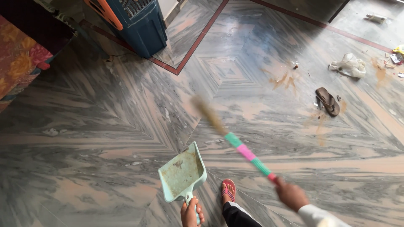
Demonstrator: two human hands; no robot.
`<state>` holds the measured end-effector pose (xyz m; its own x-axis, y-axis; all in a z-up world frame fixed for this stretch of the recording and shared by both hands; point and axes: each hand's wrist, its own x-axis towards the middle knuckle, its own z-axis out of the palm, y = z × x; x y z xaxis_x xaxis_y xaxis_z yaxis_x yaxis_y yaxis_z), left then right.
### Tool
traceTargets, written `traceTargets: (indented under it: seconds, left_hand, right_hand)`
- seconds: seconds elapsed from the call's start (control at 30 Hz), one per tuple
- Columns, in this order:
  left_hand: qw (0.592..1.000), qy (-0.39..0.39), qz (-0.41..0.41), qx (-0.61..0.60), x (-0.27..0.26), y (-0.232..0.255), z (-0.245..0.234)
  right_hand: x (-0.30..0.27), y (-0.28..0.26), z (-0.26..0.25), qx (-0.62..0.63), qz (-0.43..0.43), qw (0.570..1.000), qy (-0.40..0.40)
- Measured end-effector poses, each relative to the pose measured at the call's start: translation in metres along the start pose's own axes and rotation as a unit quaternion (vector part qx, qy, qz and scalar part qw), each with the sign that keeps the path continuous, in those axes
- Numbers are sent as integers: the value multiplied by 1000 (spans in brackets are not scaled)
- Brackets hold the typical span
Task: Sweep the floor with a broom and collect dust in a dustpan.
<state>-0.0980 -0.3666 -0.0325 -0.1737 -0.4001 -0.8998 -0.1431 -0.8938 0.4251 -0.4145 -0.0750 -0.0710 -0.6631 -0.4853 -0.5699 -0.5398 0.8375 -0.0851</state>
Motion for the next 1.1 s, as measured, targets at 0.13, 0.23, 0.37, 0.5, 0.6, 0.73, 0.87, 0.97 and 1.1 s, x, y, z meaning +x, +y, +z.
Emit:
traceTargets:
  seconds: [0.13, 0.23, 0.37, 0.5, 0.6, 0.73, 0.87, 0.97, 1.1]
  left_hand:
    - [999, -8, -4, -33, 6, -1, 1]
    - [998, -8, -5, -59, 9, -5, 4]
    - [996, 0, -8, -88, -6, 12, 0]
    - [991, 9, 40, -126, -27, 20, -15]
    - [990, 13, 34, -133, -9, 12, -32]
    - [993, 12, 18, -115, 49, -10, -60]
    - [995, 22, -1, -94, 74, 3, -48]
    - [993, 4, -7, -115, 82, 35, -31]
    - [995, -4, 0, -98, 84, 93, -16]
  right_hand:
    - [-10, -72, 48, -25, -188, 976, -102]
    - [-1, -175, 32, -95, -283, 941, -158]
    - [92, -214, 112, -191, -347, 918, 24]
    - [153, -202, 66, -138, -170, 973, -78]
    - [215, -148, 69, -31, -50, 994, -92]
    - [313, -58, 120, -357, -152, 914, -118]
    - [227, -81, 15, 106, 125, 986, 18]
    - [204, -67, 70, -102, -79, 983, 131]
    - [125, -125, 47, -165, -271, 948, 28]
